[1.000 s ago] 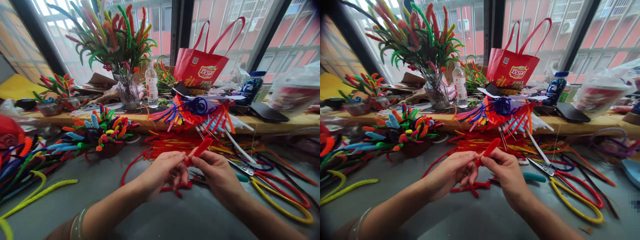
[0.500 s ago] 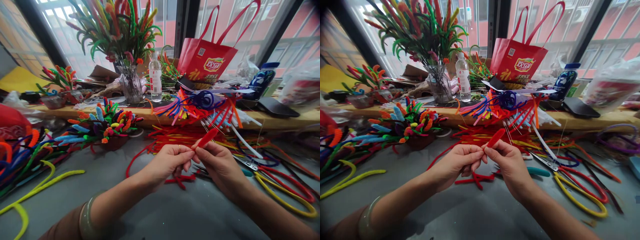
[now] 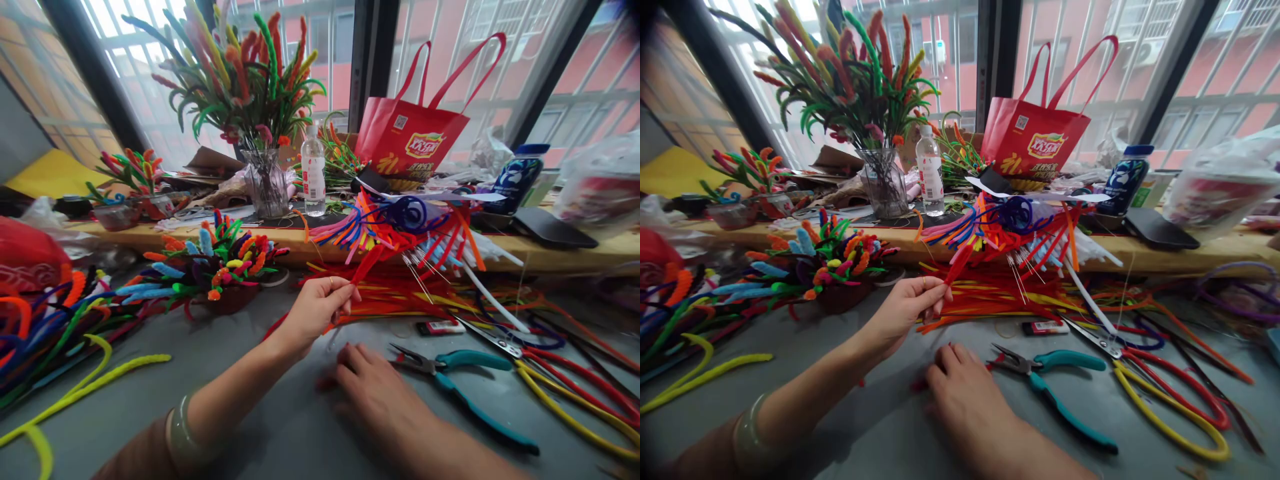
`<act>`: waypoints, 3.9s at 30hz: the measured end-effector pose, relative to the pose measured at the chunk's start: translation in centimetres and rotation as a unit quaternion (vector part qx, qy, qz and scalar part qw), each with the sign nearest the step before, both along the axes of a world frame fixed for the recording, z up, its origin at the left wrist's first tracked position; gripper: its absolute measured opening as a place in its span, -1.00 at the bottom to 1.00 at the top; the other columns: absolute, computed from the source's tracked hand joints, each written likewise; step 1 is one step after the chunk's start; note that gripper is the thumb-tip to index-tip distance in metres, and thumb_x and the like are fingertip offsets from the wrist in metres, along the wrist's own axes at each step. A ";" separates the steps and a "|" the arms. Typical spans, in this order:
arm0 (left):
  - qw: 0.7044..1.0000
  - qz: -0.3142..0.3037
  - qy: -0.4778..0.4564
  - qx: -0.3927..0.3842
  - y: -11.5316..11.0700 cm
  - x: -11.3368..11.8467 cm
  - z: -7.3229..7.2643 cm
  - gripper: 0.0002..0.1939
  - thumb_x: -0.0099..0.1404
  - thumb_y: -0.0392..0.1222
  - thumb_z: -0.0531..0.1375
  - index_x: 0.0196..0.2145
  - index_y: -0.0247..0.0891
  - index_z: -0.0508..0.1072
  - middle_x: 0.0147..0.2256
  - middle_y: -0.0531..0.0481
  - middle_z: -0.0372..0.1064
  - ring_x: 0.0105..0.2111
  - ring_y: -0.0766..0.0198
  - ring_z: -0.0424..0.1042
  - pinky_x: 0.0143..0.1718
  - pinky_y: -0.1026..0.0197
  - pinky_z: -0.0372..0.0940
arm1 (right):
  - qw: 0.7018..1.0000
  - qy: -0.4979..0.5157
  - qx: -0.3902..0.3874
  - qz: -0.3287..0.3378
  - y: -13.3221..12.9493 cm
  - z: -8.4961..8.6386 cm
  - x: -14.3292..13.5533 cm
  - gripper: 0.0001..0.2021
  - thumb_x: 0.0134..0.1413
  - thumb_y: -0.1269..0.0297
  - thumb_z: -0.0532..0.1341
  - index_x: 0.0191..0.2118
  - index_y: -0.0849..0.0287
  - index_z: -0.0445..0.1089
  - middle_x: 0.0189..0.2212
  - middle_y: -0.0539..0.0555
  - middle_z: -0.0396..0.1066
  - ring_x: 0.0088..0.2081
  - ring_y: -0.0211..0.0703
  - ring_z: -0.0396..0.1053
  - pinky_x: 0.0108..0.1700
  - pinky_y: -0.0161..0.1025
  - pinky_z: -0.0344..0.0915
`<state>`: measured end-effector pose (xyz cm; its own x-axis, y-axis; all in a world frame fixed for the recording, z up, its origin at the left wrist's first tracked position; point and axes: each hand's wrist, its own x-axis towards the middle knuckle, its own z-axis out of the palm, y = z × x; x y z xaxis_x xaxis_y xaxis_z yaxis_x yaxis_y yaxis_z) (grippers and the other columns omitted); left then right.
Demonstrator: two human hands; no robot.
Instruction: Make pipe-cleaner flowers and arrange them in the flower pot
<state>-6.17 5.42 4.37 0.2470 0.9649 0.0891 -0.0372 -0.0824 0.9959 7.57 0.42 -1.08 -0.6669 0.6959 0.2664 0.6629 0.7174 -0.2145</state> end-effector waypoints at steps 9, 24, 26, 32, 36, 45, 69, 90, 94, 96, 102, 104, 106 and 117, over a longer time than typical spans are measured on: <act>0.999 0.021 0.026 0.003 0.8 0.0 -1.3 -0.76 0.13 -0.09 0.15 -0.48 -0.36 0.39 -0.63 0.12 0.19 -0.63 0.45 0.09 -0.58 0.36 0.00 | 0.955 0.274 -0.104 0.050 -0.7 3.5 0.7 -0.89 0.14 0.41 0.10 -0.37 0.12 0.33 -0.40 0.03 0.42 -0.34 -0.18 0.36 -0.27 -0.24 0.31; 0.987 0.004 0.119 0.103 -1.5 1.4 -1.0 -0.72 0.26 -0.21 0.03 -0.60 -0.29 0.27 -0.60 0.10 0.16 -0.55 0.38 0.12 -0.48 0.32 0.02 | 0.934 0.312 -0.089 -0.152 2.3 4.9 3.2 -0.88 0.09 0.25 0.18 -0.42 0.12 0.40 -0.59 -0.05 0.39 -0.57 -0.27 0.26 -0.51 -0.31 0.14; 0.985 -0.005 0.126 0.118 -1.7 1.5 -1.1 -0.73 0.26 -0.22 0.03 -0.58 -0.28 0.28 -0.59 0.10 0.17 -0.53 0.36 0.15 -0.45 0.32 0.05 | 0.930 0.313 -0.099 -0.166 2.1 5.0 3.1 -0.85 0.09 0.24 0.17 -0.44 0.13 0.38 -0.62 -0.06 0.36 -0.59 -0.27 0.24 -0.53 -0.32 0.12; 0.978 -0.011 0.147 0.148 -1.9 1.5 -1.4 -0.67 0.29 -0.11 0.00 -0.59 -0.24 0.28 -0.58 0.08 0.19 -0.52 0.32 0.17 -0.44 0.28 0.05 | 0.918 0.323 -0.133 -0.187 2.2 5.1 3.0 -0.83 0.06 0.27 0.16 -0.51 0.15 0.35 -0.60 -0.03 0.38 -0.55 -0.24 0.29 -0.49 -0.32 0.16; 0.968 0.008 0.184 0.171 -2.2 1.6 -1.4 -0.67 0.31 -0.12 -0.01 -0.59 -0.22 0.25 -0.58 0.07 0.21 -0.51 0.30 0.21 -0.43 0.27 0.05 | 0.919 0.321 -0.129 -0.188 2.1 4.9 2.8 -0.83 0.07 0.27 0.16 -0.50 0.16 0.35 -0.62 -0.03 0.37 -0.56 -0.25 0.28 -0.52 -0.33 0.15; 0.973 0.033 0.167 0.157 -2.6 1.9 -1.3 -0.70 0.30 -0.15 -0.01 -0.57 -0.26 0.25 -0.59 0.12 0.13 -0.53 0.36 0.13 -0.47 0.30 0.00 | 0.918 0.344 -0.106 -0.166 1.8 4.4 2.8 -0.84 0.08 0.27 0.16 -0.48 0.17 0.37 -0.63 -0.06 0.31 -0.57 -0.29 0.25 -0.52 -0.36 0.16; 0.850 -0.039 0.450 0.272 -2.0 1.9 -2.8 -0.77 0.21 -0.31 -0.01 -0.54 -0.26 0.35 -0.53 -0.02 0.38 -0.53 0.28 0.29 -0.49 0.26 0.05 | 0.963 -0.132 0.226 -0.072 0.7 6.8 4.0 -0.78 -0.13 0.62 0.06 -0.53 0.15 0.31 -0.60 0.01 0.36 -0.57 -0.14 0.29 -0.54 -0.23 -0.05; 0.982 -0.187 -0.019 0.011 -2.8 0.4 1.6 -0.80 0.16 -0.19 0.12 -0.54 -0.34 0.40 -0.62 0.12 0.14 -0.61 0.46 0.01 -0.59 0.34 -0.08 | 0.899 0.265 -0.346 0.040 2.9 7.4 5.8 -0.73 0.11 0.11 0.11 -0.40 0.23 0.36 -0.62 -0.09 0.13 -0.61 -0.37 0.04 -0.61 -0.40 0.01; 0.966 -0.221 0.112 0.075 -2.9 0.1 1.6 -0.83 0.24 -0.25 0.07 -0.43 -0.32 0.43 -0.55 0.11 0.19 -0.53 0.42 0.13 -0.48 0.34 0.05 | 0.931 0.175 -0.312 0.069 3.6 7.6 6.9 -0.74 0.14 0.16 0.12 -0.42 0.24 0.39 -0.57 -0.04 0.29 -0.54 -0.34 0.16 -0.54 -0.40 0.09; 0.944 -0.211 0.204 0.150 -2.9 0.1 1.6 -0.83 0.27 -0.28 0.05 -0.38 -0.30 0.43 -0.47 0.08 0.27 -0.43 0.39 0.21 -0.39 0.33 0.11 | 0.944 0.138 -0.290 0.073 3.9 7.8 7.2 -0.76 0.16 0.20 0.10 -0.40 0.23 0.41 -0.54 -0.03 0.35 -0.51 -0.32 0.24 -0.49 -0.40 0.15; 0.857 -0.184 0.374 0.303 -2.9 0.1 1.4 -0.81 0.30 -0.32 0.02 -0.34 -0.26 0.43 -0.37 0.01 0.35 -0.31 0.31 0.29 -0.32 0.32 0.16 | 0.986 0.031 -0.141 0.079 3.9 8.4 7.1 -0.84 0.15 0.41 0.11 -0.37 0.20 0.42 -0.45 -0.03 0.41 -0.41 -0.31 0.31 -0.36 -0.39 0.17; 0.841 -0.171 0.400 0.322 -2.8 0.3 0.9 -0.79 0.29 -0.36 0.01 -0.36 -0.26 0.43 -0.38 0.00 0.37 -0.32 0.29 0.31 -0.33 0.32 0.17 | 0.996 -0.023 -0.070 0.056 3.5 8.3 6.9 -0.85 0.13 0.44 0.11 -0.37 0.17 0.41 -0.42 -0.04 0.41 -0.40 -0.30 0.32 -0.39 -0.37 0.13; 0.834 -0.156 0.413 0.329 -2.6 0.6 0.1 -0.78 0.25 -0.39 0.01 -0.38 -0.26 0.44 -0.38 0.00 0.39 -0.32 0.27 0.33 -0.32 0.30 0.18 | 0.996 -0.088 0.020 0.020 3.0 8.1 6.5 -0.87 0.08 0.48 0.13 -0.40 0.15 0.38 -0.44 -0.04 0.39 -0.43 -0.26 0.32 -0.45 -0.33 0.06; 0.931 0.038 0.276 0.236 -1.5 1.8 -2.3 -0.80 0.26 -0.31 0.05 -0.44 -0.29 0.44 -0.43 0.01 0.44 -0.41 0.29 0.36 -0.36 0.29 0.20 | 0.920 -0.082 0.357 -0.139 0.2 5.5 2.1 -0.75 0.06 0.57 0.03 -0.49 0.17 0.35 -0.60 0.02 0.28 -0.61 -0.15 0.22 -0.54 -0.20 -0.09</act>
<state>-4.37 3.89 2.07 0.3138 0.8671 0.3869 0.4938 -0.4971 0.7135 9.71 0.59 4.38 -0.5610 0.5321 0.6342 0.8239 0.4333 0.3652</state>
